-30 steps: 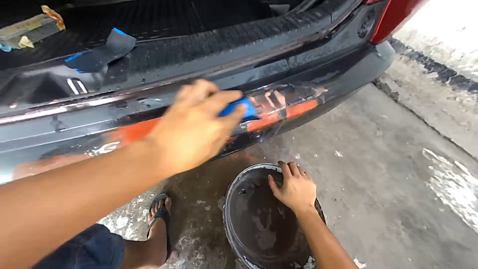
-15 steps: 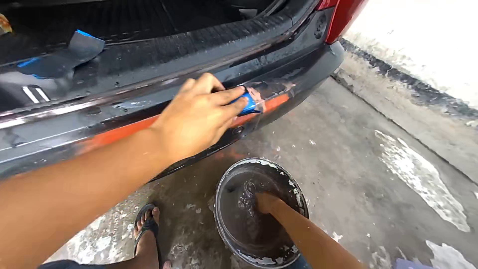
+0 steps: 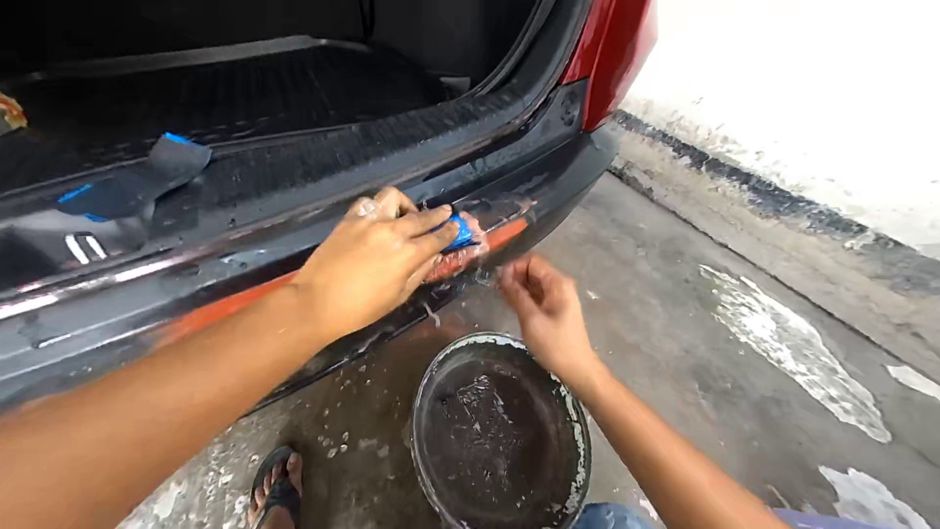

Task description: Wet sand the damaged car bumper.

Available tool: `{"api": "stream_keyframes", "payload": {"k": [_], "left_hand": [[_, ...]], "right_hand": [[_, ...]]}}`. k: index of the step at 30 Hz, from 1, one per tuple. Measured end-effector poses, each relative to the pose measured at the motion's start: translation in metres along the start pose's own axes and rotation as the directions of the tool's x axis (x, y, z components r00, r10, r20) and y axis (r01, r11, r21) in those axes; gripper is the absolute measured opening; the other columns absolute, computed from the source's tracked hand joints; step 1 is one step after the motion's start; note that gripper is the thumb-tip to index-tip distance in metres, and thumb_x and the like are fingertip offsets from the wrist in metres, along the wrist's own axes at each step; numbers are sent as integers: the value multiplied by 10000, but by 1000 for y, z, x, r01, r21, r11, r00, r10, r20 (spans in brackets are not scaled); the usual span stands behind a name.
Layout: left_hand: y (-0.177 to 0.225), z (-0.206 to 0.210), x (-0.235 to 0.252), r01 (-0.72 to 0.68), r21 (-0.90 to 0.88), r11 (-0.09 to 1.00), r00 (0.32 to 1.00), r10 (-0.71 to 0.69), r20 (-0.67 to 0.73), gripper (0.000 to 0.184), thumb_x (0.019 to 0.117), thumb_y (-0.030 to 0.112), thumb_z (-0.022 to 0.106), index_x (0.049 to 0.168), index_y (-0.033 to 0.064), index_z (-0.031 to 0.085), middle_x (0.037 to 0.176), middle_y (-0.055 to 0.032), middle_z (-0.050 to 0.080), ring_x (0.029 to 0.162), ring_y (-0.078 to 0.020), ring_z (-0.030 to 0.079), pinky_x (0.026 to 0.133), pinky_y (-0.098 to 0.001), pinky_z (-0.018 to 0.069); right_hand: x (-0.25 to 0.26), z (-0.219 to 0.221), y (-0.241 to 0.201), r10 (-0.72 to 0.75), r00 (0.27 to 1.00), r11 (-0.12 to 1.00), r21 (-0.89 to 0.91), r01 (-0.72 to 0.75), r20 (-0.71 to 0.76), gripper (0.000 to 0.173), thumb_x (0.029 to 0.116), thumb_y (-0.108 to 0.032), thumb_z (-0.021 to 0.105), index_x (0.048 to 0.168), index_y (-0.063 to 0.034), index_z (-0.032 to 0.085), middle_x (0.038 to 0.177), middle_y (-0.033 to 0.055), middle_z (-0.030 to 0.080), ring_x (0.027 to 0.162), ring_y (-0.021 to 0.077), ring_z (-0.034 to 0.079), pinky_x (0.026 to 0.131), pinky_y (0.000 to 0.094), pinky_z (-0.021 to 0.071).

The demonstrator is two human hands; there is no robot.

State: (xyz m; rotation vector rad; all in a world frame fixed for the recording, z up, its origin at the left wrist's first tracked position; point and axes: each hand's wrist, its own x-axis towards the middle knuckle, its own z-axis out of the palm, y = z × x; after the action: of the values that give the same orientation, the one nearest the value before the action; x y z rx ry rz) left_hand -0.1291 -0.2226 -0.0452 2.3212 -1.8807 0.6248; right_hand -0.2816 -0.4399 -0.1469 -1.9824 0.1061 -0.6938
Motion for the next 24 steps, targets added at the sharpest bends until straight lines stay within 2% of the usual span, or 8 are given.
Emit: {"api": "stream_keyframes", "payload": {"k": [2,5,8,13,15,17,21,24], "left_hand": [[-7,-12,-33,-18,-16,1000,1000,18,-1,421,1062,334,463,1426,205,631,1499,-15,574,1291,-312,564,1027,-521,480],[-24,-29,-121,59,-48,997,996,-62,-57,422,1033,359,492,1343,167,704,1448,-41,619,1299,-302,574,1056,-503,466],[-17,-27,-106,81,15,997,995,-80,-65,416,1016,343,500,1278,128,742,1389,-80,660,1238,-325,609,1011,-514,471],[17,33,64,57,52,997,998,-56,-29,410,1059,354,443,1387,239,660,1449,16,621,1215,-313,596,922,-516,492],[16,33,79,34,14,999,999,-34,8,418,1068,354,440,1420,239,636,1484,20,591,1242,-304,578,942,-496,481],[6,11,31,22,-12,1000,1000,-22,11,409,1068,361,466,1411,223,642,1495,16,580,1278,-278,575,1010,-484,490],[-27,-40,-133,88,-17,996,995,-89,-44,378,1016,328,535,1306,175,723,1433,-23,633,1303,-261,578,1056,-460,479],[-22,-41,-136,119,33,992,990,-116,-76,360,1013,344,548,1245,168,760,1369,-35,677,1250,-245,611,1034,-445,478]], "right_hand": [[-36,-17,54,0,999,913,-408,15,37,287,974,-291,609,1192,-116,672,1117,48,680,1034,193,667,868,444,595],[-88,-30,106,315,946,760,-617,-203,76,780,893,-600,649,1464,-85,517,1387,211,570,1235,396,589,993,610,510],[-105,-10,116,579,810,567,-759,-320,91,1168,760,-834,614,1616,-113,281,1533,207,465,1179,414,639,860,610,569],[-106,3,125,529,844,463,-865,-194,93,1211,711,-832,646,1650,-198,219,1472,199,522,1136,430,643,773,586,584],[-106,-2,128,495,864,477,-860,-181,93,1187,711,-805,666,1638,-188,255,1405,189,575,1092,411,665,764,581,588],[-107,-5,129,473,877,494,-849,-187,82,1171,711,-802,663,1624,-172,289,1336,170,620,1040,383,687,759,573,590],[-104,5,127,466,883,496,-843,-208,56,1223,665,-865,635,1618,-174,306,1306,167,642,1020,387,690,741,580,583],[-104,8,126,478,876,491,-846,-207,63,1252,636,-873,660,1621,-184,310,1333,173,631,1052,393,684,757,587,580]]}}
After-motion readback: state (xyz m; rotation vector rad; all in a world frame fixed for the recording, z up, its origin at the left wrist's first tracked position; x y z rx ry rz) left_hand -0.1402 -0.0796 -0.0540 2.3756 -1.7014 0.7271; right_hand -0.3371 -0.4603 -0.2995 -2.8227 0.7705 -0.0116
